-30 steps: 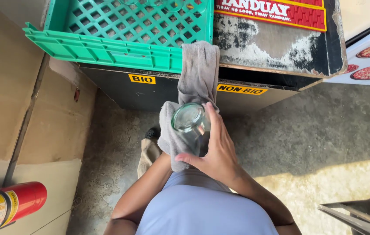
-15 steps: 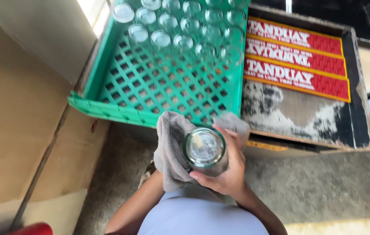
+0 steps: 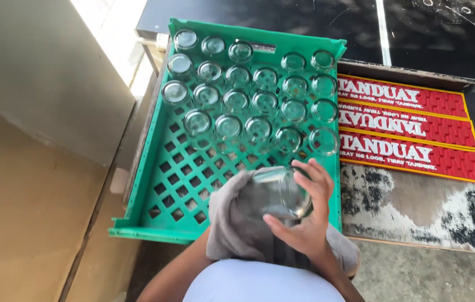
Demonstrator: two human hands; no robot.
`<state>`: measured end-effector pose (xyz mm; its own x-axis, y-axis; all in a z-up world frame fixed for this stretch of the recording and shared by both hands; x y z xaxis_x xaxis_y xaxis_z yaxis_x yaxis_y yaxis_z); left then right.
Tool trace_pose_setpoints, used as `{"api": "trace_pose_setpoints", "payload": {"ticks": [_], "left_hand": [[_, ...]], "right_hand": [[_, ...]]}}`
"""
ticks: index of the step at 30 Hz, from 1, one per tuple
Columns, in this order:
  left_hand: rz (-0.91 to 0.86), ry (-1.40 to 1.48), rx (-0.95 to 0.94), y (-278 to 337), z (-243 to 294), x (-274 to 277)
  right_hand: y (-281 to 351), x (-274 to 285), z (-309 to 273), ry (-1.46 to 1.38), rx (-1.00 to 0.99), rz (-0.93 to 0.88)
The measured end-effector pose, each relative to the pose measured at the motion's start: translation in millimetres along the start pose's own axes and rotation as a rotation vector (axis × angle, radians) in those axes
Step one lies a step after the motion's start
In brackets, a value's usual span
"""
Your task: Wiping clean drinking glasses with a cloth and organizing them upside down in a storage rack.
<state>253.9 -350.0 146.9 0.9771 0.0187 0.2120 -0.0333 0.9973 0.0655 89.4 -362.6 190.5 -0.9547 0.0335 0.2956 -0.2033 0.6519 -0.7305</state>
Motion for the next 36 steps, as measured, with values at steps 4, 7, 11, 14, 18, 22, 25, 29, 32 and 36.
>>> {"api": "trace_pose_setpoints", "payload": {"ticks": [4,7,11,14,18,22,25,29,32,36], "left_hand": [[-0.174,0.645,-0.076,-12,-21,9],[-0.201,0.812,0.190,-22,-68,-7],[-0.217,0.841,0.354,-19,-79,-13],[-0.180,0.464,-0.100,-18,-6,15],[-0.283,-0.160,-0.401,-27,-48,2],[-0.242,0.279,-0.103,-34,-17,19],[-0.145,0.163,-0.245,-33,35,31],[-0.007,0.003,-0.418,-25,82,41],[0.082,-0.120,-0.551,-21,106,45],[0.171,-0.245,-0.697,-19,69,53]], "right_hand": [[19,-5,34,-0.213,-0.059,-0.134],[29,-9,43,-0.406,-0.153,-0.131],[4,-3,25,-0.191,-0.199,-0.160],[-27,8,-1,0.086,-0.179,-0.248],[-21,3,5,0.023,-0.341,-0.211],[-25,-2,11,-0.362,-0.483,-0.067],[-32,-1,14,-0.568,-0.541,0.035],[-53,0,23,-0.912,-0.744,0.201],[-60,-8,25,-0.922,-0.726,0.212],[-60,-14,35,-0.784,-0.632,0.152]]}}
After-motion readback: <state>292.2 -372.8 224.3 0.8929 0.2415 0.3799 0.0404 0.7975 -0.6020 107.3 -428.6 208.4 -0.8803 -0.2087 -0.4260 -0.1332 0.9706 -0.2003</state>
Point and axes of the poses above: each hand's wrist, its own y-axis away from the middle knuckle, its own x-axis out of the back of the hand, z = x × y, the point moved 2 cm from there along -y, towards the middle knuckle, and after that the axes turned 4 degrees about -y, right-handed, at the moved point
